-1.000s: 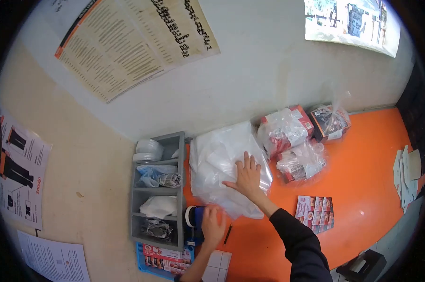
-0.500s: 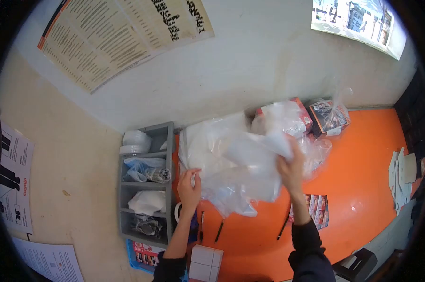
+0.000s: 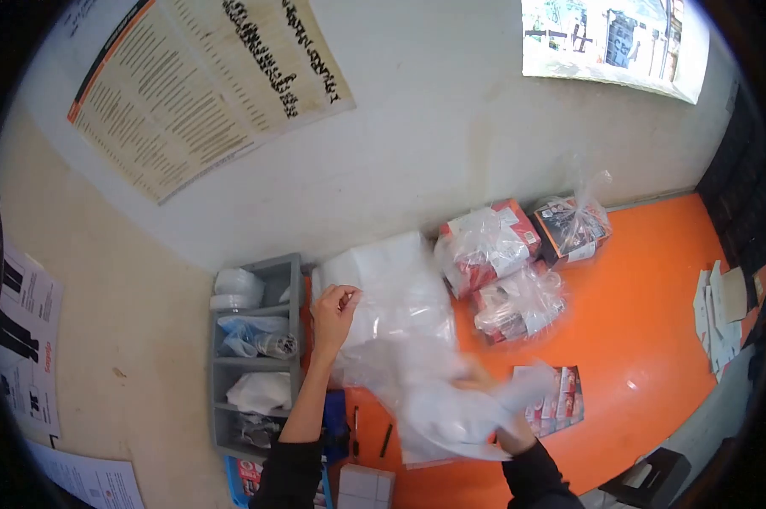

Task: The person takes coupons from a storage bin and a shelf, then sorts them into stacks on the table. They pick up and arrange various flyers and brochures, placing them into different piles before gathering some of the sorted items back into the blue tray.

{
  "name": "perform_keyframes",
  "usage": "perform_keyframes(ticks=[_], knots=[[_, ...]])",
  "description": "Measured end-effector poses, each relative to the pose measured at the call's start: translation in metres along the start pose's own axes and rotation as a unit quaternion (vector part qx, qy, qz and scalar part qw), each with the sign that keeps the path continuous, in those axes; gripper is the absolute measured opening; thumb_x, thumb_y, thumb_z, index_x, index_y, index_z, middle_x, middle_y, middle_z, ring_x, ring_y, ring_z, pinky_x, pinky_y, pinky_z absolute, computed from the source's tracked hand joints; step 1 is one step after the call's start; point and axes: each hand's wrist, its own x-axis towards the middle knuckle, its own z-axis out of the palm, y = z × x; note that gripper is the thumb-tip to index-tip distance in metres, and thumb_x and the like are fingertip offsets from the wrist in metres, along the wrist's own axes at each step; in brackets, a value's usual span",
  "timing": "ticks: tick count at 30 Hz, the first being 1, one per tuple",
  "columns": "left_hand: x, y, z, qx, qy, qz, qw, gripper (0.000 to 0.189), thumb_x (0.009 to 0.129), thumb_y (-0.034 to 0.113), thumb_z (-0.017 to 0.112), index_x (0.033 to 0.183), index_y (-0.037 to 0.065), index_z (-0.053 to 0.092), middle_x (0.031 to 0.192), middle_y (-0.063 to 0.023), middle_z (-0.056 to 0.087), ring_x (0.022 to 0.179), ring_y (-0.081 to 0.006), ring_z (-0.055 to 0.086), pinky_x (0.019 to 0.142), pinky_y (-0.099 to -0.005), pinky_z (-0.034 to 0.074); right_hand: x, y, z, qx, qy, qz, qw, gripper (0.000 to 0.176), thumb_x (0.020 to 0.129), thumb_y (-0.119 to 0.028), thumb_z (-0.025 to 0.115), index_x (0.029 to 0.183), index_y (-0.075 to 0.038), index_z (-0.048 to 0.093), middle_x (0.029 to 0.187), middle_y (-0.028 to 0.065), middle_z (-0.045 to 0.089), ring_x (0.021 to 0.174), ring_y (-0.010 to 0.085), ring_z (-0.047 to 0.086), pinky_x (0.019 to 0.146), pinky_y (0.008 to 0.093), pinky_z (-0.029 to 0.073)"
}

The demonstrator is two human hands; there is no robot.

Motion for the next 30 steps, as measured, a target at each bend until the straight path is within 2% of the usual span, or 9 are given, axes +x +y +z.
perform_keyframes(ticks=[5, 10, 16, 19, 20, 24, 26, 28, 30], knots=[[0.025, 0.026, -0.022, 0.014, -0.103, 0.012, 0.994, 0.011, 0.077, 0.010, 0.064, 0.085, 0.003, 0.064, 0.066, -0.0090, 0.053, 0.053, -0.0194, 0.051, 0.050, -0.0302, 0.040, 0.109, -0.003, 0.107, -0.083, 0.005, -0.073, 0.994, 0.049, 0.079, -0.012, 0.053, 0.125, -0.001, 0.040, 0.114, 0.0166, 0.049, 0.099, 0.0308, 0.052, 0.086, 0.0366, 0.042], [0.019, 0.035, -0.025, 0.034, -0.078, 0.086, 0.993, 0.012, 0.076, 0.006, 0.063, 0.088, 0.003, 0.064, 0.067, -0.0087, 0.054, 0.052, -0.0181, 0.049, 0.049, -0.0277, 0.039, 0.203, 0.017, 0.190, -0.230, 0.119, -0.075, 0.963, 0.050, 0.080, -0.015, 0.053, 0.126, -0.002, 0.039, 0.116, 0.0184, 0.047, 0.099, 0.0339, 0.051, 0.086, 0.0382, 0.042], [0.001, 0.013, -0.030, 0.080, -0.077, 0.098, 0.989, 0.012, 0.074, 0.000, 0.059, 0.085, 0.004, 0.061, 0.071, -0.0088, 0.054, 0.056, -0.0215, 0.052, 0.050, -0.0282, 0.040, 0.233, 0.062, 0.242, -0.411, 0.241, -0.079, 0.876, 0.052, 0.080, -0.018, 0.053, 0.128, -0.004, 0.038, 0.119, 0.0204, 0.045, 0.099, 0.0375, 0.051, 0.085, 0.0402, 0.042], [-0.012, -0.002, -0.019, 0.137, -0.079, 0.067, 0.985, 0.012, 0.074, 0.001, 0.056, 0.084, 0.007, 0.055, 0.076, -0.0075, 0.053, 0.070, -0.0259, 0.055, 0.059, -0.0357, 0.044, 0.215, 0.047, 0.224, -0.384, 0.252, -0.176, 0.871, 0.053, 0.080, -0.019, 0.053, 0.128, -0.004, 0.037, 0.120, 0.0215, 0.044, 0.099, 0.0393, 0.050, 0.085, 0.0412, 0.042], [-0.017, -0.005, -0.015, 0.160, -0.082, 0.053, 0.982, 0.012, 0.074, 0.002, 0.055, 0.083, 0.009, 0.053, 0.078, -0.0068, 0.053, 0.076, -0.0272, 0.056, 0.063, -0.0387, 0.045, 0.189, 0.013, 0.200, -0.290, 0.177, -0.176, 0.924, 0.060, 0.077, -0.020, 0.058, 0.131, -0.006, 0.035, 0.124, 0.0228, 0.041, 0.102, 0.0430, 0.049, 0.089, 0.0421, 0.041], [-0.043, -0.025, -0.006, 0.244, -0.132, -0.023, 0.961, 0.011, 0.075, 0.002, 0.050, 0.082, 0.010, 0.050, 0.081, -0.0089, 0.051, 0.079, -0.0300, 0.055, 0.067, -0.0421, 0.044, 0.099, -0.022, 0.099, -0.387, -0.244, -0.090, 0.884, 0.035, 0.073, -0.012, 0.059, 0.108, -0.006, 0.058, 0.105, 0.0189, 0.055, 0.093, 0.0336, 0.054, 0.084, 0.0421, 0.043], [-0.054, -0.049, -0.003, 0.277, -0.104, -0.062, 0.953, 0.011, 0.075, 0.001, 0.047, 0.082, 0.010, 0.050, 0.083, -0.0103, 0.050, 0.080, -0.0318, 0.054, 0.068, -0.0427, 0.044, 0.045, -0.007, 0.063, -0.275, -0.204, -0.251, 0.906, 0.023, 0.071, -0.005, 0.059, 0.093, -0.007, 0.065, 0.089, 0.0134, 0.059, 0.085, 0.0272, 0.056, 0.079, 0.0389, 0.044], [-0.059, -0.069, -0.004, 0.299, -0.118, -0.054, 0.945, 0.020, 0.075, 0.001, 0.045, 0.089, 0.012, 0.055, 0.090, -0.0123, 0.053, 0.084, -0.0331, 0.054, 0.073, -0.0424, 0.044, -0.020, -0.009, 0.043, -0.221, -0.070, -0.197, 0.953, 0.025, 0.070, 0.001, 0.057, 0.092, -0.009, 0.065, 0.084, 0.0107, 0.058, 0.082, 0.0251, 0.056, 0.079, 0.0365, 0.044], [-0.062, -0.043, -0.014, 0.306, -0.190, -0.053, 0.931, 0.035, 0.077, 0.005, 0.049, 0.110, 0.016, 0.056, 0.103, -0.0124, 0.053, 0.105, -0.0320, 0.047, 0.089, -0.0454, 0.037, -0.079, 0.005, 0.012, -0.163, -0.057, -0.078, 0.982, 0.025, 0.071, 0.000, 0.057, 0.093, -0.008, 0.064, 0.087, 0.0101, 0.059, 0.085, 0.0250, 0.056, 0.081, 0.0354, 0.043]])
